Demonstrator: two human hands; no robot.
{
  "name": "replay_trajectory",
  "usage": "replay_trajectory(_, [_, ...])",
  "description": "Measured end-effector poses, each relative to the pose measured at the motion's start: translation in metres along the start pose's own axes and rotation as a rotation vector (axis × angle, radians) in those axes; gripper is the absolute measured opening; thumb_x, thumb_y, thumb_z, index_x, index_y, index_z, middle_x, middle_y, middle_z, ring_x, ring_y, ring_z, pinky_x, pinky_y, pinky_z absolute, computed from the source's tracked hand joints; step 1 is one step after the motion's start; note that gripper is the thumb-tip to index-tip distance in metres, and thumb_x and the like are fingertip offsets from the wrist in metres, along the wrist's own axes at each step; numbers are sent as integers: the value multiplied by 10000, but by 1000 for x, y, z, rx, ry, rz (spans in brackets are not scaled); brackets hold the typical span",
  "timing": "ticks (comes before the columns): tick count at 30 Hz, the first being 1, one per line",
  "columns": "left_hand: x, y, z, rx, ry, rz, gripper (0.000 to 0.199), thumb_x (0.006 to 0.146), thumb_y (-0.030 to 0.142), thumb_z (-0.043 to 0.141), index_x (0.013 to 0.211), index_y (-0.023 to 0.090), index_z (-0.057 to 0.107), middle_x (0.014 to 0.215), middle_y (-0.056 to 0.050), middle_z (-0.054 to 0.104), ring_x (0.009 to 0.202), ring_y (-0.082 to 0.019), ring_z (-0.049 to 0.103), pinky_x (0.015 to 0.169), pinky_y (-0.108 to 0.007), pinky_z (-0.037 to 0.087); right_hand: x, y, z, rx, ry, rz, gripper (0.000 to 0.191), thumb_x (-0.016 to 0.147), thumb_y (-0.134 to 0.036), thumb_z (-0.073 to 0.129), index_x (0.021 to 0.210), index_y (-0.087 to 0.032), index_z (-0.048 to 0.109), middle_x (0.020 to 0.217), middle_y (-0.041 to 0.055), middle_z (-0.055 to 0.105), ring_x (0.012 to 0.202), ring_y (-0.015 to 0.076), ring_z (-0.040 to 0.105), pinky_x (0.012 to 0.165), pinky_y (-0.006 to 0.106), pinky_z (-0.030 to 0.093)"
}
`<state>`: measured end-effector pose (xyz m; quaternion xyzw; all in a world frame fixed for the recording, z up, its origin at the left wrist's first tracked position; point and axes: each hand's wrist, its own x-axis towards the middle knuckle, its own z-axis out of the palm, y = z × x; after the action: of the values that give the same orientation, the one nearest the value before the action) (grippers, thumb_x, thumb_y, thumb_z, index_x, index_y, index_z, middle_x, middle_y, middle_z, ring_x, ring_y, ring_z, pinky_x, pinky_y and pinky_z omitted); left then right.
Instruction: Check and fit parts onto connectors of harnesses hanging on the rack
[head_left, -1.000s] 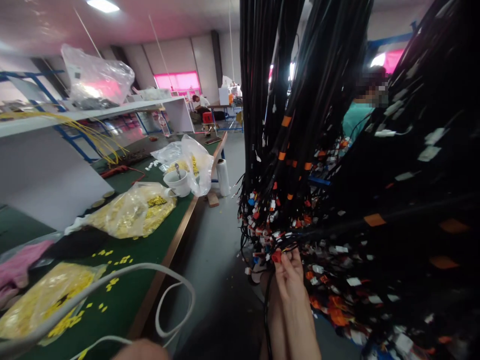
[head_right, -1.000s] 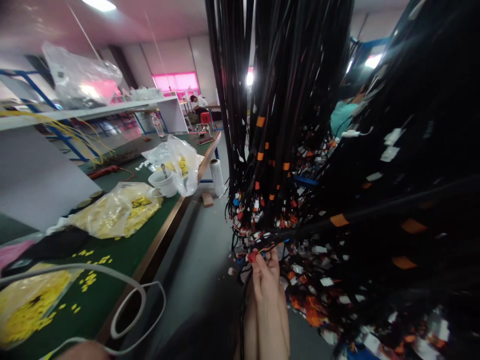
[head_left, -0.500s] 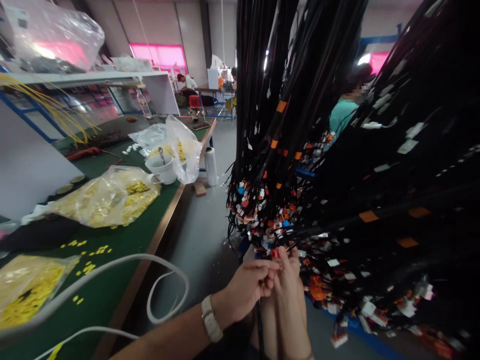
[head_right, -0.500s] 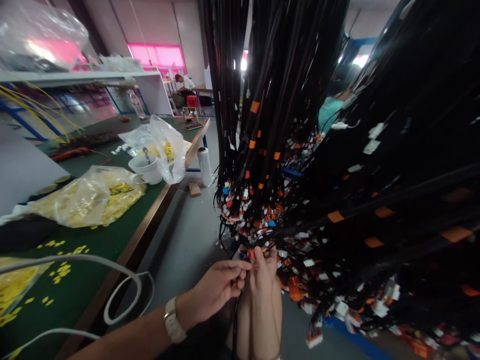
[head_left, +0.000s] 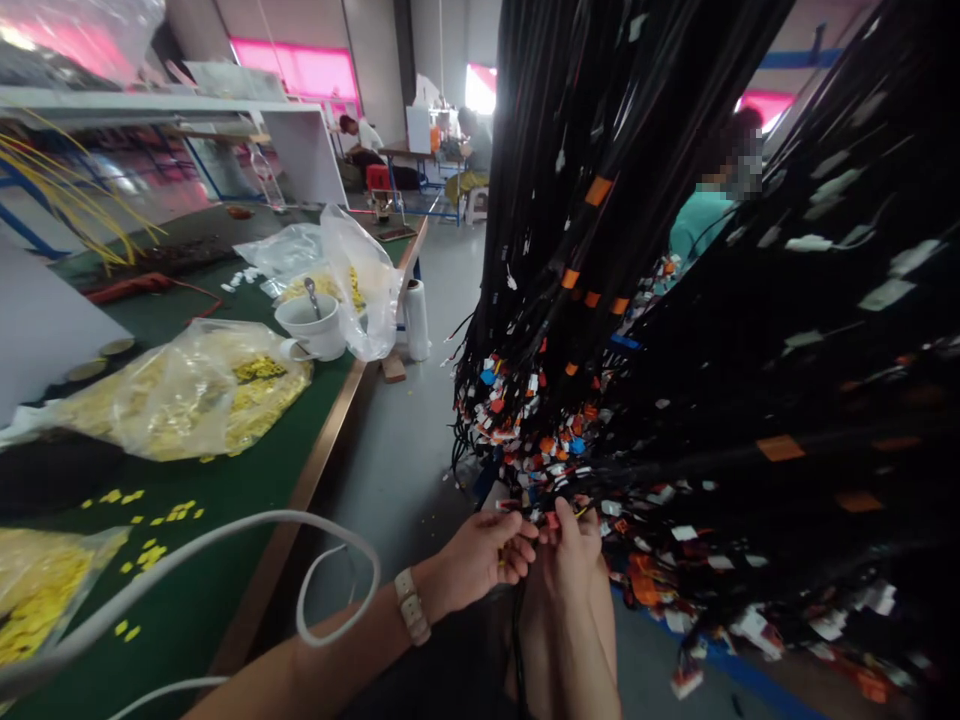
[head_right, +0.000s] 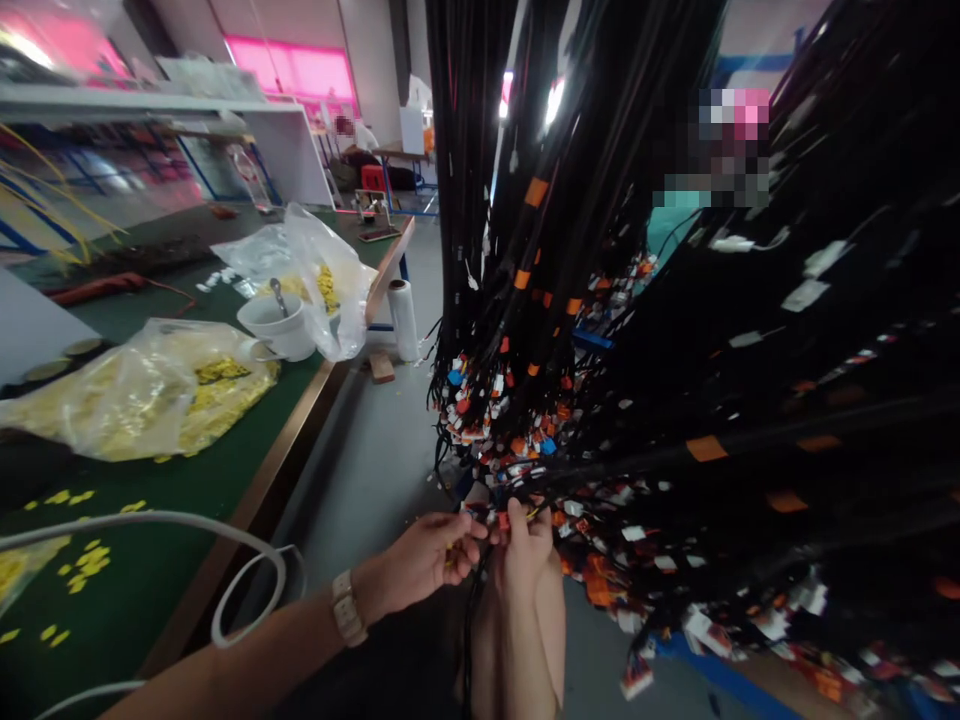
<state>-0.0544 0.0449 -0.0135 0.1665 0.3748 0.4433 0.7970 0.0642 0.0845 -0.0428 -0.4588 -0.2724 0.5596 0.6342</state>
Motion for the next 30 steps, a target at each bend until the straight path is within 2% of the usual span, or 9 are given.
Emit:
replay_trajectory(3, [1, 4, -8, 16, 58, -22, 410, 708, 475, 668, 842, 87, 665, 602, -13, 537, 471, -66, 451, 488, -215, 296, -2, -2, 5, 66, 44, 15, 304, 677, -305, 709, 815, -240, 446, 485, -126, 404, 358, 66, 328, 359, 200, 292])
replay_trajectory(8, [0, 18, -8, 6, 70, 9, 258, 716, 315, 661, 854, 99, 687, 654, 11, 450, 537, -53, 400, 511, -216, 254, 0, -4, 5, 51, -20, 35, 350, 686, -379, 690, 924, -240, 476, 537, -115, 489, 355, 54, 282, 371, 202, 284])
replay_trajectory(10, [-2, 22, -6, -20, 32, 13, 224, 698, 239, 643, 867, 100, 689, 691, -1, 462, 572, -65, 429, 517, -219, 268, 1, -4, 2, 37, -73, 45, 343, 690, -390, 685, 938, -258, 489, 547, -112, 510, 367, 63, 319, 394, 204, 313])
replay_trajectory(13, [-3, 24, -5, -20, -53, 45, 252, 674, 173, 659, 912, 93, 681, 744, -28, 523, 609, -86, 489, 536, -230, 314, 0, -3, -3, 42, -134, 101, 314, 671, -366, 708, 913, -278, 528, 643, -77, 591, 465, 92, 475, 482, 221, 412])
replay_trajectory(16, [-5, 22, -6, -31, -114, 73, 264, 694, 195, 704, 930, 88, 657, 806, -73, 602, 678, -121, 568, 628, -254, 391, -3, -2, -8, 74, -159, 203, 307, 647, -325, 740, 890, -271, 560, 814, -36, 652, 586, 102, 570, 567, 228, 470])
replay_trajectory(20, [-6, 22, -8, -75, -107, 66, 238, 718, 264, 722, 852, 96, 621, 831, -108, 656, 734, -167, 627, 783, -339, 444, -7, -2, -11, 101, -173, 270, 260, 642, -286, 754, 819, -247, 568, 844, -30, 662, 629, 97, 601, 626, 223, 500])
replay_trajectory(23, [-5, 22, -10, -54, -95, 74, 251, 725, 285, 720, 849, 81, 642, 841, -101, 649, 742, -147, 620, 791, -319, 452, -7, -4, -11, 122, -171, 272, 303, 631, -283, 770, 864, -245, 580, 827, -28, 665, 654, 95, 621, 666, 220, 517])
replay_trajectory(26, [-2, 21, -13, -11, -45, 123, 246, 702, 259, 741, 866, 88, 673, 776, -52, 620, 706, -103, 582, 734, -258, 452, -8, -6, -11, 127, -161, 269, 373, 606, -276, 792, 919, -249, 591, 823, -29, 670, 657, 91, 628, 681, 219, 524])
replay_trajectory(30, [-1, 20, -15, 28, -10, 122, 302, 674, 258, 763, 901, 73, 693, 755, -55, 621, 707, -101, 577, 739, -261, 459, -13, -9, -14, 111, -132, 300, 275, 589, -289, 805, 769, -208, 614, 761, -14, 673, 621, 95, 618, 630, 215, 523])
